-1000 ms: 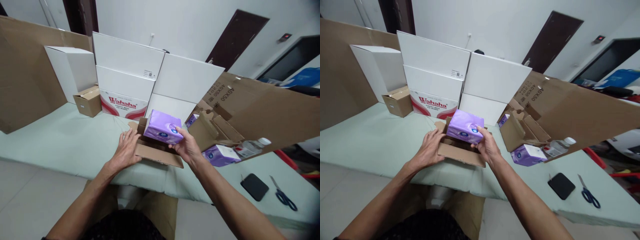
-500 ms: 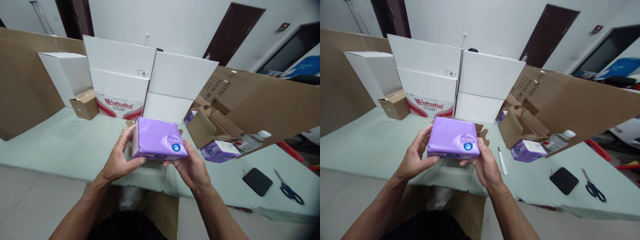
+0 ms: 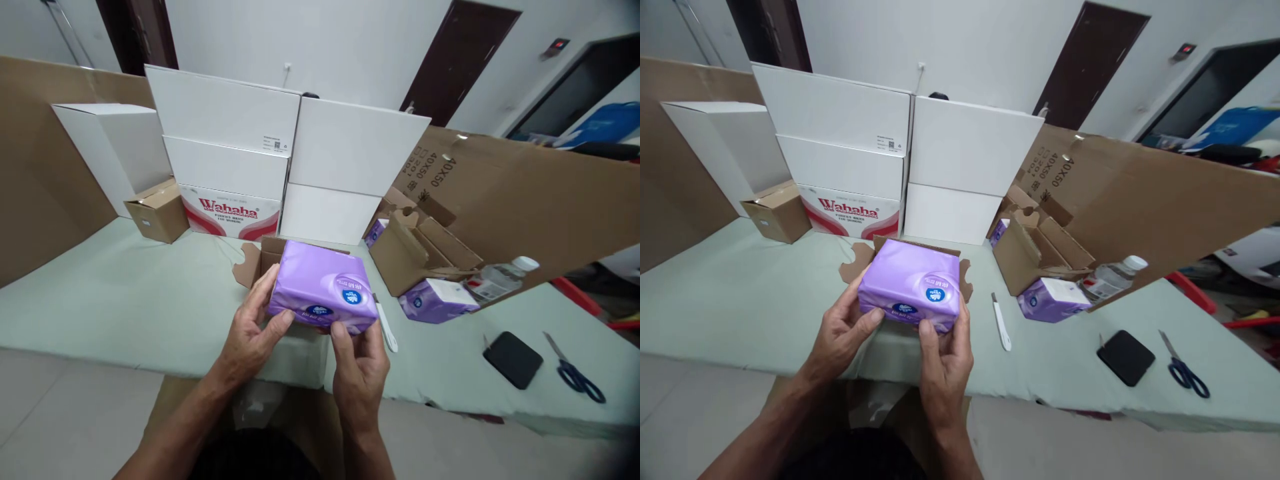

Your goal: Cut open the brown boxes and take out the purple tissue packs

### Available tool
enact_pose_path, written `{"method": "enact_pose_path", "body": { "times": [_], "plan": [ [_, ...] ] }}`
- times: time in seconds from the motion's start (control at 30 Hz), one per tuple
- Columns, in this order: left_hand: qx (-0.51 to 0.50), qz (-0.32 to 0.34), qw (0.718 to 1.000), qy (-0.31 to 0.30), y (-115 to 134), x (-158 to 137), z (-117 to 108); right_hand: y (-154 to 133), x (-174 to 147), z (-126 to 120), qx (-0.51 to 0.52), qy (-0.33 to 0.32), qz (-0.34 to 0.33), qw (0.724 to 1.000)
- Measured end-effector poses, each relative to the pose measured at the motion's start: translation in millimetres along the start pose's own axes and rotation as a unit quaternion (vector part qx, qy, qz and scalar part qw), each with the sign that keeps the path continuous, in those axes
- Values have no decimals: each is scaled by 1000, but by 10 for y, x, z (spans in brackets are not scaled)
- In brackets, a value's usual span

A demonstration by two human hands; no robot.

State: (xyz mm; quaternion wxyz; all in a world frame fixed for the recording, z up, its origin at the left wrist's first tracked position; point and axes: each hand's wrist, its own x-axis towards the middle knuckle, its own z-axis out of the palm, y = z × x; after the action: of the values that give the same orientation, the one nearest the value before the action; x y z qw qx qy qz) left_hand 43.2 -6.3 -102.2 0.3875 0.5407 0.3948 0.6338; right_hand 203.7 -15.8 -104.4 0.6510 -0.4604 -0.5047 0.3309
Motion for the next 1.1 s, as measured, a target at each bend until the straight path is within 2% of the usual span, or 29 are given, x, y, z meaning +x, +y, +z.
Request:
{"method": "enact_pose_path", "body": {
  "times": [0.13,0.37,0.6,0.9,1.1],
  "plan": [
    [27,27,998,43,42,-78,114,-4,-31,48,2,44,-26,999],
    [32,58,996,59,8,-184,188,3,-66,115,23,99,-57,993],
    [33,43,996,65,-34,-203,189,38,-99,84,27,100,-36,994],
    [-3,55,998,43,-44,-205,215,49,-104,0,18,94,-20,995],
    [16,50,997,48,-9,-187,218,69,-88,-21,9,89,-27,996]
  ]
}}
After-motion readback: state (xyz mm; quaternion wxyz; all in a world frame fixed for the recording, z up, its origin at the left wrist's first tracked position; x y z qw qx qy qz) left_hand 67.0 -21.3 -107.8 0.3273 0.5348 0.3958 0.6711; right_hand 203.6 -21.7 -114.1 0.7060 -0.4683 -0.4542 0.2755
